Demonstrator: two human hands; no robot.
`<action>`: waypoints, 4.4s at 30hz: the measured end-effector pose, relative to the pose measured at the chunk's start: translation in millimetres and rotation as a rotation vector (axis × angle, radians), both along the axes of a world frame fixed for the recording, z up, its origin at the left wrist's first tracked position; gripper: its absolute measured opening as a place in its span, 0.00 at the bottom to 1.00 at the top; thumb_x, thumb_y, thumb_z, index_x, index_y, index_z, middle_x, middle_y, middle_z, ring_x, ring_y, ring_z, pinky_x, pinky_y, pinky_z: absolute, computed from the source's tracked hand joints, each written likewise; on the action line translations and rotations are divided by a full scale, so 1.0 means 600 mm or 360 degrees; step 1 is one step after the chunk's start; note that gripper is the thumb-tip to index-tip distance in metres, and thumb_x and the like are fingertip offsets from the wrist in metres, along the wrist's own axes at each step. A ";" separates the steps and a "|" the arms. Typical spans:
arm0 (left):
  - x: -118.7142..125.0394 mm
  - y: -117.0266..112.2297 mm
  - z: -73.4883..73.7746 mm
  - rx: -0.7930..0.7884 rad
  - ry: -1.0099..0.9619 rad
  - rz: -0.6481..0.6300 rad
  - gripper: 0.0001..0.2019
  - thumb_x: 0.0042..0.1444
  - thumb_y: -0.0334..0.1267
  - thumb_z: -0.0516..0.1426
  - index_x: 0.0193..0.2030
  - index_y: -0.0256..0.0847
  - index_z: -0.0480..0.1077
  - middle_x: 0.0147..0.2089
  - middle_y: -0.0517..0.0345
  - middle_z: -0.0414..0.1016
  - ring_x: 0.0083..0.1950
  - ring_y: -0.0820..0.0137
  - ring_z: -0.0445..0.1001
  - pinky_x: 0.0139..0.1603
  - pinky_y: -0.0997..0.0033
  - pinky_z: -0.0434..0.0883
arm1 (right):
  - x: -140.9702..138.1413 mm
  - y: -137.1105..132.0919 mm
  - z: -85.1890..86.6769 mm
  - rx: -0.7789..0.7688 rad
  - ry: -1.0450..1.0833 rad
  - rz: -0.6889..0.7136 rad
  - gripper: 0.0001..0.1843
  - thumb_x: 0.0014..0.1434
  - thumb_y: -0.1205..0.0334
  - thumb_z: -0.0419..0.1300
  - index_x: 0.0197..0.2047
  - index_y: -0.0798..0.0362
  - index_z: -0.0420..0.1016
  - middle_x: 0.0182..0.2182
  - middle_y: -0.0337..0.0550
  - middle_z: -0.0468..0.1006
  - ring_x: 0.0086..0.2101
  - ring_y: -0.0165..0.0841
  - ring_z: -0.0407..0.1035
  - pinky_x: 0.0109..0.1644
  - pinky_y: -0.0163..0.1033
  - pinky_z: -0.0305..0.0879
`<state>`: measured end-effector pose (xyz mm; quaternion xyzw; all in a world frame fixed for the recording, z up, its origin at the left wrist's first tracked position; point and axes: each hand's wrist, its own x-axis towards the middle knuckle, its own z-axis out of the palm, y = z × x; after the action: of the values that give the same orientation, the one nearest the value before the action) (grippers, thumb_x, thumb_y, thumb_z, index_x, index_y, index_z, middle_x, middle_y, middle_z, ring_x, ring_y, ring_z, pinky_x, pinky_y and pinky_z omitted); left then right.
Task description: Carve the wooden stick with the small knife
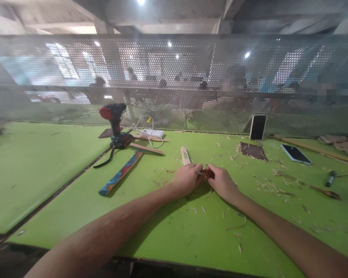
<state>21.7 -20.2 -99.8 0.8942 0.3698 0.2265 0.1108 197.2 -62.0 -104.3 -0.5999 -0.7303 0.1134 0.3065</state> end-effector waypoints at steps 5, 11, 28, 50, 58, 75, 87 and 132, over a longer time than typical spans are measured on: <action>-0.001 0.001 -0.004 -0.0019 -0.0069 -0.0045 0.05 0.65 0.32 0.53 0.38 0.42 0.69 0.38 0.48 0.78 0.36 0.61 0.74 0.37 0.63 0.70 | -0.004 -0.002 -0.005 0.0000 0.0096 -0.0027 0.12 0.55 0.78 0.60 0.32 0.49 0.69 0.30 0.42 0.80 0.32 0.38 0.75 0.37 0.42 0.70; 0.000 -0.001 -0.004 0.0016 0.0039 -0.0040 0.05 0.65 0.30 0.53 0.41 0.41 0.70 0.41 0.48 0.79 0.39 0.59 0.76 0.39 0.63 0.70 | -0.003 -0.002 -0.011 0.0024 0.0143 0.0000 0.11 0.57 0.76 0.60 0.31 0.49 0.70 0.30 0.43 0.81 0.34 0.39 0.77 0.38 0.44 0.73; 0.005 0.005 0.000 -0.0123 -0.0050 0.0134 0.04 0.66 0.34 0.54 0.42 0.43 0.70 0.39 0.52 0.82 0.36 0.64 0.76 0.35 0.68 0.69 | 0.026 0.015 -0.008 0.0186 0.0256 -0.0126 0.08 0.62 0.59 0.63 0.31 0.48 0.73 0.29 0.45 0.82 0.31 0.41 0.77 0.35 0.48 0.75; -0.007 0.020 0.038 -0.1082 -0.1183 0.0019 0.18 0.71 0.40 0.44 0.65 0.43 0.58 0.50 0.49 0.74 0.46 0.69 0.78 0.45 0.68 0.78 | 0.041 0.027 -0.001 0.0187 0.0399 -0.0251 0.10 0.65 0.56 0.60 0.33 0.49 0.74 0.28 0.45 0.79 0.29 0.38 0.74 0.31 0.43 0.73; -0.017 0.023 0.026 -0.1022 -0.1073 -0.0417 0.26 0.69 0.40 0.52 0.72 0.49 0.54 0.74 0.46 0.63 0.72 0.61 0.67 0.64 0.55 0.74 | 0.041 0.026 -0.002 0.0172 0.0439 -0.0213 0.08 0.66 0.57 0.60 0.39 0.49 0.79 0.32 0.46 0.81 0.31 0.38 0.76 0.34 0.45 0.77; -0.071 0.094 0.012 -0.0104 -0.0078 -0.0065 0.15 0.59 0.27 0.59 0.50 0.46 0.79 0.61 0.48 0.73 0.65 0.53 0.68 0.65 0.43 0.70 | 0.029 0.015 -0.005 -0.0002 0.0333 -0.0048 0.10 0.63 0.69 0.58 0.42 0.49 0.80 0.35 0.46 0.83 0.30 0.36 0.77 0.31 0.42 0.77; -0.062 0.086 0.031 0.0252 0.0200 -0.0103 0.06 0.66 0.32 0.58 0.49 0.43 0.70 0.50 0.52 0.77 0.50 0.62 0.77 0.58 0.56 0.74 | 0.048 0.030 -0.014 0.0134 0.0380 -0.0190 0.09 0.65 0.60 0.58 0.43 0.49 0.80 0.35 0.49 0.82 0.27 0.37 0.74 0.26 0.42 0.73; 0.009 0.014 -0.020 -0.1712 -0.0968 -0.0280 0.06 0.74 0.39 0.46 0.45 0.42 0.58 0.31 0.66 0.61 0.23 0.78 0.57 0.22 0.77 0.58 | 0.015 0.103 0.026 -0.0103 -0.1015 -0.0523 0.14 0.73 0.57 0.59 0.53 0.57 0.78 0.48 0.54 0.81 0.44 0.40 0.77 0.47 0.46 0.75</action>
<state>27.3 -11.9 -112.0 0.6358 0.3090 0.2431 0.6642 206.1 -0.4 -88.6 -0.7239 -0.6790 -0.1073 0.0582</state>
